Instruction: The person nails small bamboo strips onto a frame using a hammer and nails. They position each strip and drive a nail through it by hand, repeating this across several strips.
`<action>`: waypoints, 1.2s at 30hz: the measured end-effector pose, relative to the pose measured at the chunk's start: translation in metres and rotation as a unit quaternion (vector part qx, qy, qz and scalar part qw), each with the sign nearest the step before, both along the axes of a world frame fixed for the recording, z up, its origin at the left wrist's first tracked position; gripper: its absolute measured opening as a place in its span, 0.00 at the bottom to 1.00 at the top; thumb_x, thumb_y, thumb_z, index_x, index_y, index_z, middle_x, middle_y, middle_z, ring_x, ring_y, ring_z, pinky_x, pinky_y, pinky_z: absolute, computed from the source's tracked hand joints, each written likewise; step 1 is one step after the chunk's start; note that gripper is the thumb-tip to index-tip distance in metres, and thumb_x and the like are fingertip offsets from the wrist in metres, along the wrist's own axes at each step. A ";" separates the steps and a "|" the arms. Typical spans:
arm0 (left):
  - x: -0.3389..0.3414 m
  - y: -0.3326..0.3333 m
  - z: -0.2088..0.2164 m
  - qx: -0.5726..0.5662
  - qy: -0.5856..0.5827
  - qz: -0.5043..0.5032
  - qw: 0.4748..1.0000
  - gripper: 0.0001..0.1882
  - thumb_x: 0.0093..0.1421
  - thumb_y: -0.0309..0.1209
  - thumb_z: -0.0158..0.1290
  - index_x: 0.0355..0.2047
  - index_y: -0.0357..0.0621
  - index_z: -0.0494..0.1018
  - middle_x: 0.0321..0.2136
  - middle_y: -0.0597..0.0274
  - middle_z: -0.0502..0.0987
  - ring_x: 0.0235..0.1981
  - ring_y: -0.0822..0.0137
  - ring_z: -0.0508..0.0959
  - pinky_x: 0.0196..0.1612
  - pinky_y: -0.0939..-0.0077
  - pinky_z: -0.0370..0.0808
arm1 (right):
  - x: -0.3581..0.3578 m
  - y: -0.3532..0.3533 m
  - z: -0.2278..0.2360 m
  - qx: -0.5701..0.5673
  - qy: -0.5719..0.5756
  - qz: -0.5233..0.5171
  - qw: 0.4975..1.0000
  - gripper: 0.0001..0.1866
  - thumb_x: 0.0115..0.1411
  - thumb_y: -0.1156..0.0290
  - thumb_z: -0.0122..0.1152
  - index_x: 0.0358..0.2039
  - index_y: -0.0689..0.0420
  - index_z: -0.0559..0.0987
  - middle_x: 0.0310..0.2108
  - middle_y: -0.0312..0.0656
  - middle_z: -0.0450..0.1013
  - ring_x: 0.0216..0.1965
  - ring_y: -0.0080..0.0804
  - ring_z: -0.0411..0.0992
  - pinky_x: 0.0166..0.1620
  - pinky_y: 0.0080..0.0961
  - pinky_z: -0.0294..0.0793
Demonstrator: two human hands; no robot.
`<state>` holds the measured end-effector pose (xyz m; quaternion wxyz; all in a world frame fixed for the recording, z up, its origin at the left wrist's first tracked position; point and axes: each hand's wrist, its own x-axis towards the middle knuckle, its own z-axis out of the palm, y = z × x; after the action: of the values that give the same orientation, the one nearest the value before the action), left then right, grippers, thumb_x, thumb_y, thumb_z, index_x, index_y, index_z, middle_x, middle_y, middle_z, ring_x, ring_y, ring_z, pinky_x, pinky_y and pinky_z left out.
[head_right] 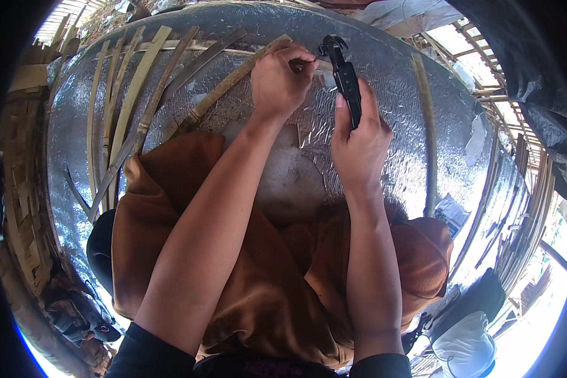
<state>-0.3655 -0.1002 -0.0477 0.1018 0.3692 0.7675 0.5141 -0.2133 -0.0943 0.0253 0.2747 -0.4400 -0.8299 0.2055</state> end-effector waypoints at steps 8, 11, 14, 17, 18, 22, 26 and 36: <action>-0.001 0.000 -0.003 0.038 -0.017 -0.002 0.999 0.02 0.53 0.29 0.67 0.27 0.52 0.86 0.39 0.67 0.84 0.36 0.58 0.85 0.40 0.64 0.80 | -0.001 -0.001 0.002 -0.018 -0.003 -0.003 1.000 0.18 0.70 0.70 0.58 0.58 0.62 0.75 0.39 0.56 0.81 0.38 0.56 0.83 0.35 0.44 0.81; -0.001 0.001 -0.002 0.043 -0.012 0.000 0.999 0.02 0.53 0.29 0.67 0.27 0.52 0.85 0.38 0.66 0.84 0.36 0.57 0.85 0.40 0.64 0.80 | -0.001 0.000 -0.001 -0.014 -0.002 -0.002 1.000 0.18 0.70 0.70 0.58 0.57 0.62 0.75 0.39 0.56 0.81 0.38 0.56 0.83 0.35 0.44 0.82; -0.001 0.001 -0.002 0.043 -0.015 0.000 0.999 0.02 0.52 0.29 0.68 0.27 0.52 0.85 0.37 0.66 0.84 0.35 0.57 0.85 0.39 0.64 0.80 | 0.000 0.001 -0.004 -0.003 0.000 0.004 1.000 0.18 0.70 0.70 0.59 0.57 0.62 0.75 0.40 0.56 0.81 0.38 0.56 0.83 0.36 0.44 0.82; -0.001 0.001 -0.002 0.044 -0.015 0.002 0.999 0.02 0.52 0.29 0.68 0.27 0.51 0.85 0.37 0.66 0.84 0.35 0.57 0.85 0.40 0.64 0.80 | 0.000 0.000 -0.002 -0.004 0.001 0.008 1.000 0.18 0.70 0.70 0.59 0.57 0.62 0.75 0.40 0.57 0.81 0.38 0.57 0.83 0.36 0.44 0.82; -0.001 0.001 -0.002 0.045 -0.012 0.005 0.999 0.02 0.52 0.29 0.68 0.27 0.51 0.85 0.37 0.66 0.84 0.35 0.57 0.85 0.40 0.64 0.80 | -0.001 0.000 -0.002 -0.007 0.001 0.010 1.000 0.18 0.69 0.70 0.59 0.57 0.63 0.75 0.40 0.58 0.81 0.38 0.57 0.83 0.35 0.44 0.82; 0.000 0.002 -0.001 0.048 -0.002 0.006 0.999 0.02 0.52 0.28 0.67 0.26 0.51 0.85 0.37 0.66 0.84 0.36 0.58 0.85 0.40 0.64 0.80 | 0.001 0.000 -0.001 -0.010 -0.007 0.006 1.000 0.18 0.69 0.71 0.59 0.57 0.64 0.74 0.39 0.58 0.81 0.38 0.57 0.83 0.35 0.44 0.82; -0.001 0.000 0.000 0.034 -0.011 0.002 0.999 0.01 0.53 0.28 0.67 0.26 0.51 0.86 0.36 0.66 0.84 0.36 0.58 0.85 0.40 0.64 0.80 | -0.001 -0.004 0.002 0.011 -0.012 0.012 1.000 0.19 0.69 0.71 0.59 0.58 0.65 0.73 0.36 0.59 0.81 0.35 0.59 0.82 0.33 0.45 0.82; -0.002 0.000 0.004 0.002 -0.012 -0.006 1.000 0.03 0.54 0.31 0.68 0.29 0.48 0.86 0.38 0.68 0.86 0.37 0.61 0.85 0.42 0.67 0.81 | -0.003 -0.009 0.003 0.014 -0.023 -0.003 1.000 0.19 0.70 0.72 0.55 0.58 0.65 0.71 0.32 0.60 0.79 0.33 0.60 0.82 0.29 0.49 0.79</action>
<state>-0.3674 -0.1004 -0.0435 0.1130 0.3682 0.7628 0.5194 -0.2161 -0.1036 0.0283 0.2623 -0.4434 -0.8374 0.1824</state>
